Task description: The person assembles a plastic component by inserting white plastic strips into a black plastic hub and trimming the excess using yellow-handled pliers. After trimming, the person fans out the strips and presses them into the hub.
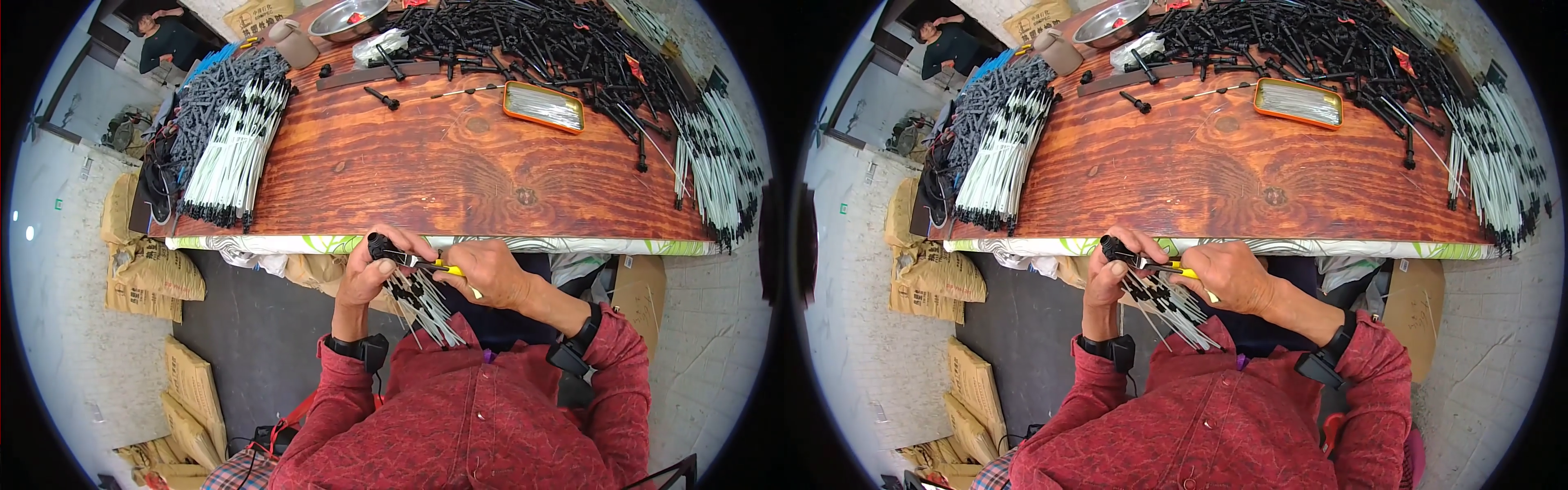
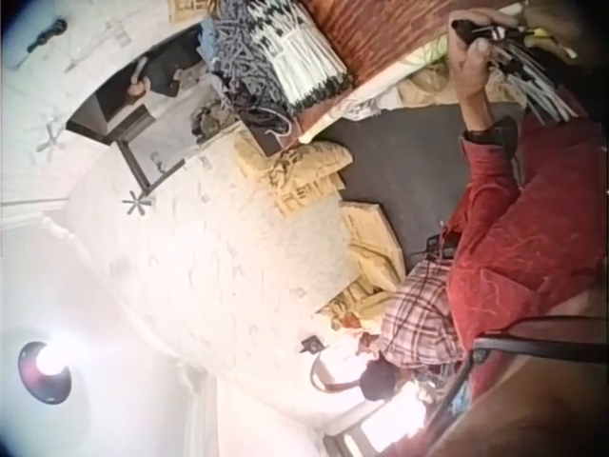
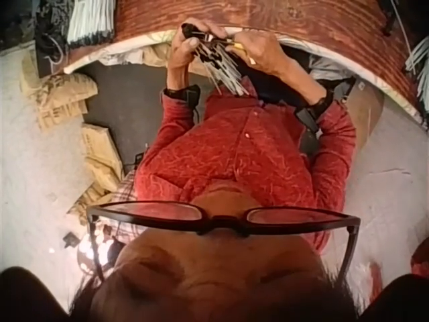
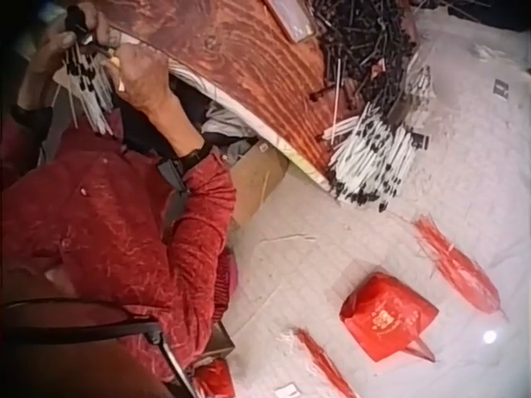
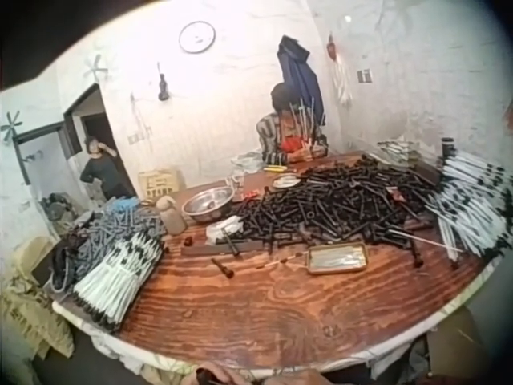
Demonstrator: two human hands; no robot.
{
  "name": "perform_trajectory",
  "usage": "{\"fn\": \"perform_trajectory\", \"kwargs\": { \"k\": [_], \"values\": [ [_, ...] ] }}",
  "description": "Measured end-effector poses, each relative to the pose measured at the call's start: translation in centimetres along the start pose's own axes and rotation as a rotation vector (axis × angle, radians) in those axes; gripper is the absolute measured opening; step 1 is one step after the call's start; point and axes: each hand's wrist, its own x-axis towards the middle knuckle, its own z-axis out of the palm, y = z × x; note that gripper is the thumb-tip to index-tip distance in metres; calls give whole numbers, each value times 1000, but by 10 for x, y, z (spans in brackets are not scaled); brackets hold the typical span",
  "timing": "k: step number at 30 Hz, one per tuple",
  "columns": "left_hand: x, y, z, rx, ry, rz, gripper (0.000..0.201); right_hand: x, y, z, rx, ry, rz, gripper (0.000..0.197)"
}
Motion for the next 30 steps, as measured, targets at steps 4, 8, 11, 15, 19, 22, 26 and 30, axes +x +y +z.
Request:
{"fn": "perform_trajectory", "kwargs": {
  "k": [4, 8, 11, 15, 19, 22, 26, 30],
  "values": [
    [-1, -1, -10, -11, -42, -17, 30, 1, 3, 6, 31, 39, -27, 31],
    [-1, 0, -7, -21, 25, -11, 32, 2, 1, 8, 36, 62, -39, 31],
    [0, 2, -1, -17, 75, -7, 36, 4, -5, 5, 48, -6, 50, 31],
    [-2, 1, -6, 6, 55, -9, 38, 9, -20, -24, 113, -241, 248, 25],
    [-1, 0, -7, 5, 11, 5, 38, 7, -23, -55, -16, -372, 284, 24],
    [-2, -3, -7, -68, 58, 19, 41, 2, -17, -80, -177, -261, 293, 24],
    [-3, -3, -11, -92, 27, 56, 40, -7, 10, -108, -461, -186, 438, 23],
    [-1, -2, -10, -138, -7, 75, 41, -8, 30, -115, -744, 20, 361, 22]
  ]
}}
